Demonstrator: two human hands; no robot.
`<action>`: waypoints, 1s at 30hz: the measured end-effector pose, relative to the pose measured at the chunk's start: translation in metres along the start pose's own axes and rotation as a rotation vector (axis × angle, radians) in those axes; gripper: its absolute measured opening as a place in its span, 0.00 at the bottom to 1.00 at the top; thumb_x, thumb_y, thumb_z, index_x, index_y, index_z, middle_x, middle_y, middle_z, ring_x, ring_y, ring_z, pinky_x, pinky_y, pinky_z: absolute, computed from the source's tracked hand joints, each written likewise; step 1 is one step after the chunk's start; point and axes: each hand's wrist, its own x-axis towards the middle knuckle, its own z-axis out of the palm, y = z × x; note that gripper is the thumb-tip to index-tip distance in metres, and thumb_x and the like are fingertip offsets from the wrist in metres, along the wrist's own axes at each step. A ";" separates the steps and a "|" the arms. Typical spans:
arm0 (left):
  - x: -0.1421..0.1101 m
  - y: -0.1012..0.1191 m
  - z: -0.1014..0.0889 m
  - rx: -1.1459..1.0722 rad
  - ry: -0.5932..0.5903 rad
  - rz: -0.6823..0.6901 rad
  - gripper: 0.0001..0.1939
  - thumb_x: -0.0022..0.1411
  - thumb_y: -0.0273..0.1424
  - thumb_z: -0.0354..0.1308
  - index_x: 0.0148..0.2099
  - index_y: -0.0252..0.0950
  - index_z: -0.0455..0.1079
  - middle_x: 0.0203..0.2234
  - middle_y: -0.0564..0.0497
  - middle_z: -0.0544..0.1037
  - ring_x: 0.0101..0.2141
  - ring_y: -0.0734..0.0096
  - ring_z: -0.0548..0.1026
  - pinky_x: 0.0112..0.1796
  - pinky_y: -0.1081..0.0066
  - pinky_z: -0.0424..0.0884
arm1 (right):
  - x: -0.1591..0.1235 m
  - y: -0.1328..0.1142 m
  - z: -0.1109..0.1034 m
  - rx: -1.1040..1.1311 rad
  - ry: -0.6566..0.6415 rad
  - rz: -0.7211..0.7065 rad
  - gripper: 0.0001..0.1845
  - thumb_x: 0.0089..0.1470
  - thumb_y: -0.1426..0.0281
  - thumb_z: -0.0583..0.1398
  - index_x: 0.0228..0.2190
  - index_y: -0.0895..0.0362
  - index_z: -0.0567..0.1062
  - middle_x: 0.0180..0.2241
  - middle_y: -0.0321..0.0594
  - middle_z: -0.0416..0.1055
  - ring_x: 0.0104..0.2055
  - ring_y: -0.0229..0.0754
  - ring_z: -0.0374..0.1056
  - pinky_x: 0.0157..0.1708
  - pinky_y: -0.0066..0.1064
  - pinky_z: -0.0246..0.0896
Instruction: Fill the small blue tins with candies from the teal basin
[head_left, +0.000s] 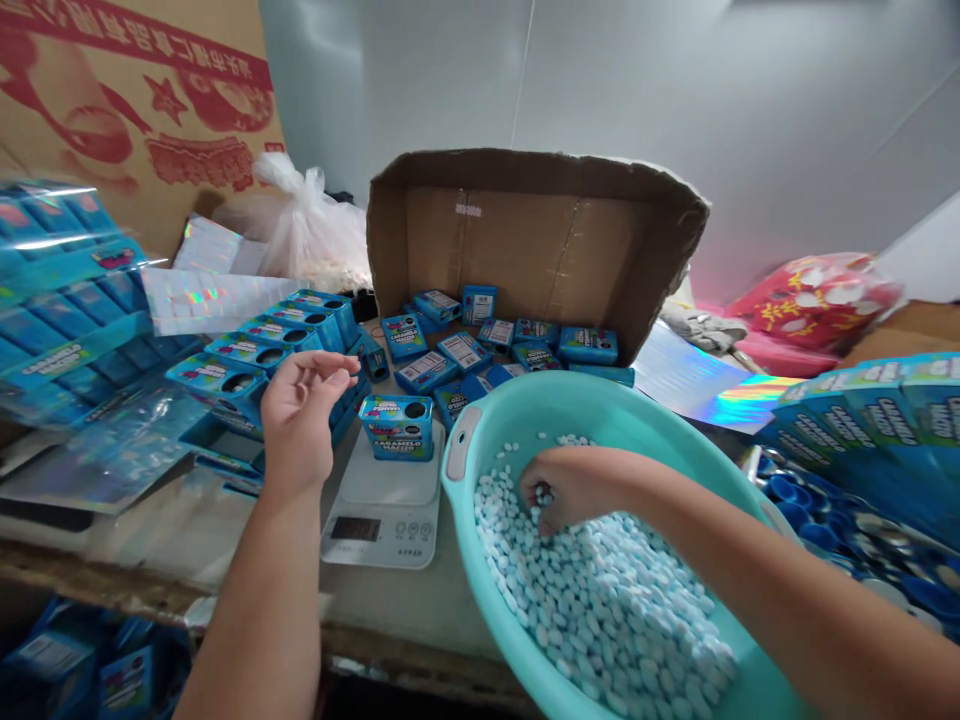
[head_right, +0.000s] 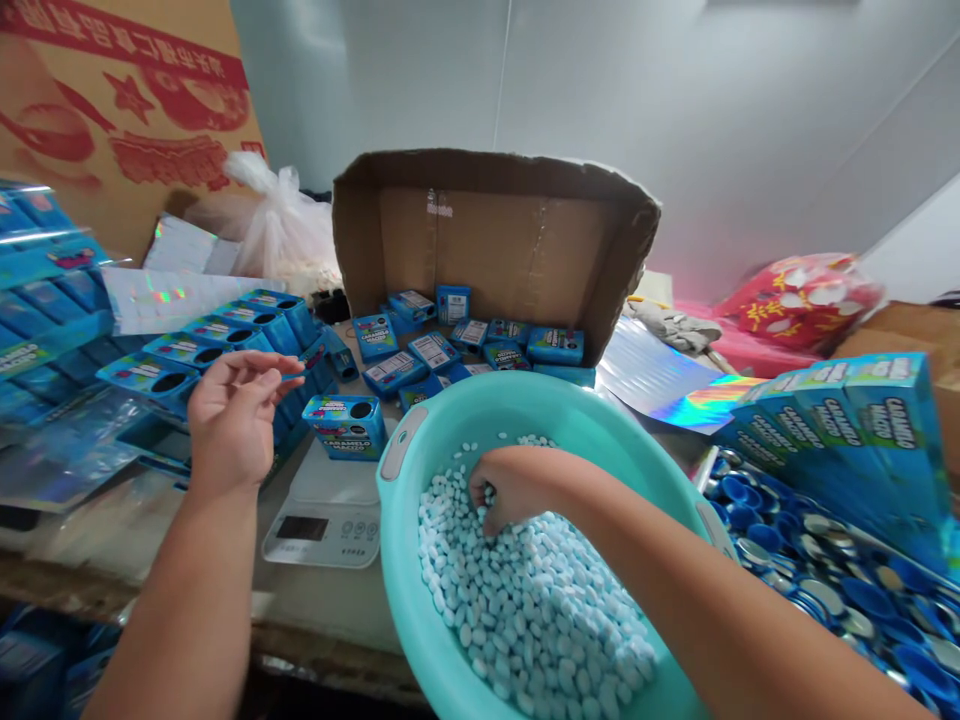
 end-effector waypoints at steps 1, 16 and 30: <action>0.000 -0.001 0.000 0.004 -0.006 -0.002 0.08 0.55 0.34 0.64 0.37 0.39 0.71 0.35 0.50 0.76 0.40 0.65 0.76 0.41 0.67 0.74 | 0.000 0.001 -0.002 0.003 0.017 -0.005 0.15 0.41 0.61 0.71 0.34 0.47 0.80 0.31 0.33 0.75 0.32 0.45 0.69 0.26 0.30 0.51; -0.005 0.001 -0.009 0.449 -0.659 -0.229 0.43 0.52 0.38 0.70 0.67 0.43 0.57 0.53 0.42 0.73 0.48 0.53 0.76 0.45 0.59 0.76 | -0.013 -0.002 -0.025 0.092 0.358 -0.139 0.06 0.52 0.67 0.67 0.29 0.56 0.76 0.26 0.32 0.69 0.27 0.37 0.60 0.26 0.29 0.48; -0.054 0.071 0.100 0.225 -0.652 -0.028 0.27 0.52 0.35 0.72 0.54 0.45 0.73 0.48 0.51 0.78 0.43 0.60 0.79 0.43 0.66 0.79 | -0.031 0.011 -0.048 0.218 0.712 -0.148 0.06 0.52 0.75 0.62 0.35 0.57 0.77 0.31 0.35 0.72 0.32 0.40 0.65 0.29 0.29 0.54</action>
